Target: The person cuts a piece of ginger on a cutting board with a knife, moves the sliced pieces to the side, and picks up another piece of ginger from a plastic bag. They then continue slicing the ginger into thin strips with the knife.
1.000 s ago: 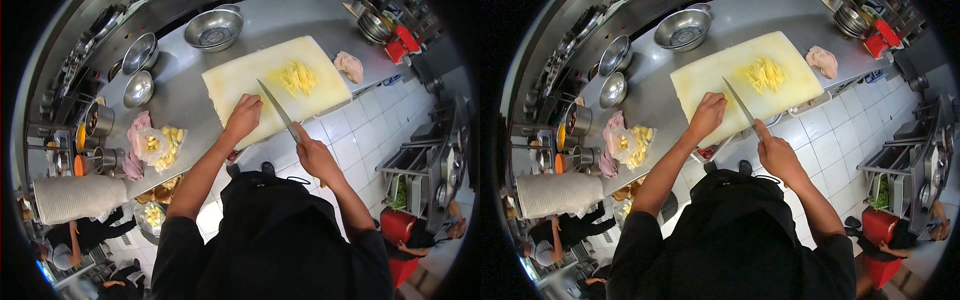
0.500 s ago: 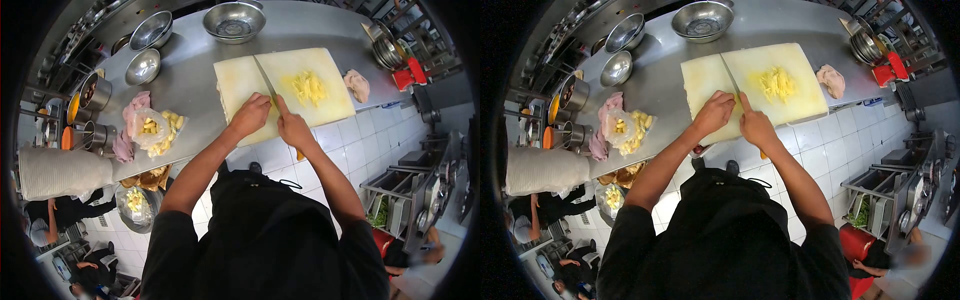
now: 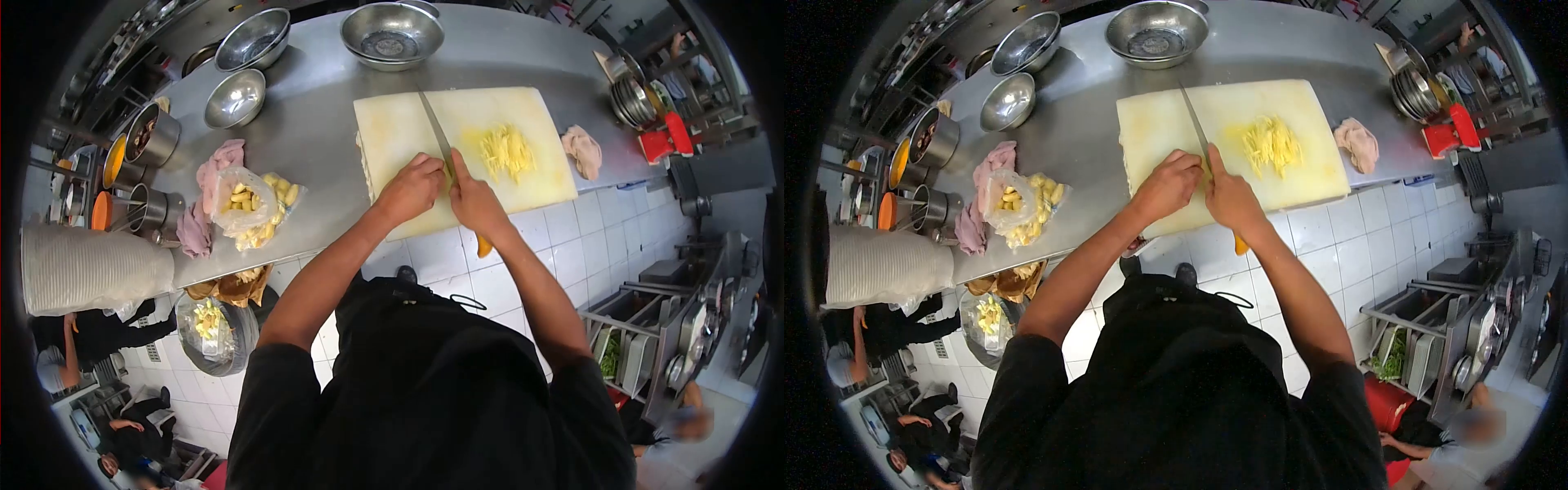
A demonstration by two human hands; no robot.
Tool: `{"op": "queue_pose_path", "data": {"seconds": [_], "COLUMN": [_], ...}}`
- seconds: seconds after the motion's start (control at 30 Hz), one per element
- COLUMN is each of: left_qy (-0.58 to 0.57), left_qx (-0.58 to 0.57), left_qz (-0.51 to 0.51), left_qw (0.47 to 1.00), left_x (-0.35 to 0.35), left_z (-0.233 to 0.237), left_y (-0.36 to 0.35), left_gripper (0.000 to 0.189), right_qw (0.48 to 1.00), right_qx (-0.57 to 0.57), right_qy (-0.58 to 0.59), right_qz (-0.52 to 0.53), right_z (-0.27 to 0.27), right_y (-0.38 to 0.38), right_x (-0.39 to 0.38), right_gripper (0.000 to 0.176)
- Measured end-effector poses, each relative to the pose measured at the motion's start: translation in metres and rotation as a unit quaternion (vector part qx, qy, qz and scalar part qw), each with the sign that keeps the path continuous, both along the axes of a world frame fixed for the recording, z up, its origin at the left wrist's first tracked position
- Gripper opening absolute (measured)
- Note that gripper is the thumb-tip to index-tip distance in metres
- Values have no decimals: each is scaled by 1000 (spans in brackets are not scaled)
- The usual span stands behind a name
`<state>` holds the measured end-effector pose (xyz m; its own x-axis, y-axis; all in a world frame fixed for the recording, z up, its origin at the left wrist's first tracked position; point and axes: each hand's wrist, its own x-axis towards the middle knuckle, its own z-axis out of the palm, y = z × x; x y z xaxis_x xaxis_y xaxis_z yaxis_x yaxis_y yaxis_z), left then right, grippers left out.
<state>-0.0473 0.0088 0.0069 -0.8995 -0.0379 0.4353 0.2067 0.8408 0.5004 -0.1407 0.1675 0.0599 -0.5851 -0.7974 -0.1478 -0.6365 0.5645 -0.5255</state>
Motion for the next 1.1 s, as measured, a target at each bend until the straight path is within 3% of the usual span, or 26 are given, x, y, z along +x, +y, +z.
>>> {"op": "queue_pose_path", "data": {"seconds": [0.4, 0.6, 0.9, 1.1], "left_qy": [21, 34, 64, 8], "left_qx": [46, 58, 50, 53], "left_qz": [20, 19, 21, 11], "left_qw": [999, 998, 996, 999], "left_x": [1, 1, 0, 2], "left_z": [0, 0, -4, 0], "left_y": [1, 1, 1, -2], "left_gripper": [11, 9, 7, 11], "right_qw": [997, 1000, 997, 999], "right_qx": [29, 8, 29, 22], "right_qy": [-68, -8, -77, -28], "right_qz": [-15, 13, -6, -1], "right_z": [14, 5, 17, 4], "right_y": [-7, 8, -5, -15], "right_x": [-1, 5, -5, -5], "right_gripper": [76, 77, 79, 80]}}
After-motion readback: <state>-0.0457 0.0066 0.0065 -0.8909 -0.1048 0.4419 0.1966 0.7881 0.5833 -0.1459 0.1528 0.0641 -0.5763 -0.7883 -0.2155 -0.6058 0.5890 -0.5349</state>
